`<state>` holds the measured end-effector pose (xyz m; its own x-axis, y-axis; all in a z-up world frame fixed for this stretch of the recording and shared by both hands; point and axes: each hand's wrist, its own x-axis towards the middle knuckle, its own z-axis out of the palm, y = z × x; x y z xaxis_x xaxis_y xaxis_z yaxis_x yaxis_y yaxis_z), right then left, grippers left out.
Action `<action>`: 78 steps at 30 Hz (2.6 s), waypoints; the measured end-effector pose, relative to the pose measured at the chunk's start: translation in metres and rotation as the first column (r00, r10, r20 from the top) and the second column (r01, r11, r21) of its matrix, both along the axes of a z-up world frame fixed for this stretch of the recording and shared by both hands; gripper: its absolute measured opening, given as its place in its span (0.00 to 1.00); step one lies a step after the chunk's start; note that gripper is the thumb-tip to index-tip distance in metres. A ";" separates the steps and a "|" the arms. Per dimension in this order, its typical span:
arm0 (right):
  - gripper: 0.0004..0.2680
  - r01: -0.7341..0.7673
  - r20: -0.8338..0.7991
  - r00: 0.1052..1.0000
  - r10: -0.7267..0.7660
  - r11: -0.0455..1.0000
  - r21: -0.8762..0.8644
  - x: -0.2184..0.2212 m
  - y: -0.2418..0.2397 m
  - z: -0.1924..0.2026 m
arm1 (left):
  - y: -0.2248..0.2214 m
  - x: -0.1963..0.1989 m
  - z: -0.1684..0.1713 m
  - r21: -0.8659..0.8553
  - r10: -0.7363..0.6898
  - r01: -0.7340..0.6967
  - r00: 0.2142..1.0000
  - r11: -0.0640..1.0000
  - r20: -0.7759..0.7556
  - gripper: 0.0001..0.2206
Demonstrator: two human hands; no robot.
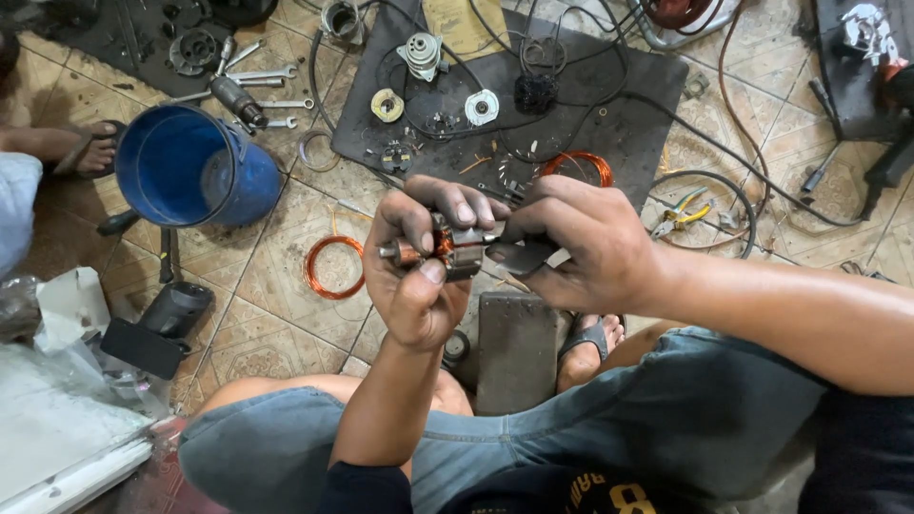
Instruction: Repairing a motor armature by winding and connecting copper wires manually.
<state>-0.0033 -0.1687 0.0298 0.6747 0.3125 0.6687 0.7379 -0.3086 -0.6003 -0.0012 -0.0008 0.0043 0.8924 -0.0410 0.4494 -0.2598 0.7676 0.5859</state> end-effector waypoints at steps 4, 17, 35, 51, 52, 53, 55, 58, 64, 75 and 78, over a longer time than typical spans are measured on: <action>0.07 -0.027 -0.040 0.999 0.026 0.999 -0.025 0.005 -0.005 -0.001 | 0.002 0.005 0.000 -0.028 0.000 -0.001 0.999 1.000 -0.033 0.09; 0.04 0.132 -0.649 0.623 -0.437 0.876 -0.464 0.134 -0.114 -0.162 | 0.021 0.019 -0.005 -0.040 -0.082 0.076 0.974 0.996 -0.210 0.09; 0.05 -0.061 -0.614 0.786 0.067 0.998 0.032 0.027 -0.004 -0.017 | 0.009 0.033 -0.014 -0.135 -0.141 0.111 0.962 0.985 -0.234 0.08; 0.13 0.136 -0.830 0.556 0.040 0.981 0.138 0.042 0.006 -0.065 | -0.008 0.039 -0.048 -0.357 -0.141 -0.098 0.798 0.929 -0.585 0.11; 0.13 0.136 -0.830 0.557 0.034 0.982 0.132 0.042 0.003 -0.060 | -0.006 0.041 -0.049 -0.363 -0.145 -0.097 0.799 0.927 -0.583 0.11; 0.13 0.132 -0.826 0.564 -0.003 0.987 0.087 0.043 0.001 -0.054 | -0.004 0.043 -0.050 -0.318 -0.138 -0.052 0.825 0.947 -0.547 0.15; 0.13 0.129 -0.816 0.577 -0.044 0.991 0.038 0.043 -0.004 -0.040 | 0.001 0.047 -0.054 -0.275 -0.136 -0.008 0.854 0.961 -0.502 0.18; 0.13 0.091 -0.839 0.543 -0.034 0.996 0.018 0.038 -0.009 -0.021 | 0.008 0.049 -0.064 -0.099 -0.087 0.054 0.929 0.994 -0.360 0.18; 0.12 -0.052 -0.854 0.518 -0.049 0.995 -0.089 0.019 -0.004 -0.001 | -0.002 0.044 -0.062 -0.101 -0.148 0.122 0.937 0.987 -0.317 0.17; 0.09 0.059 -0.192 0.966 -0.174 0.870 -0.490 -0.001 -0.008 0.010 | -0.014 0.040 -0.060 0.078 -0.070 0.106 0.926 0.991 -0.372 0.17; 0.09 0.248 0.124 0.967 -0.221 0.722 -0.646 -0.003 -0.012 0.009 | -0.014 0.036 -0.055 0.316 -0.002 0.120 0.937 0.941 -0.348 0.19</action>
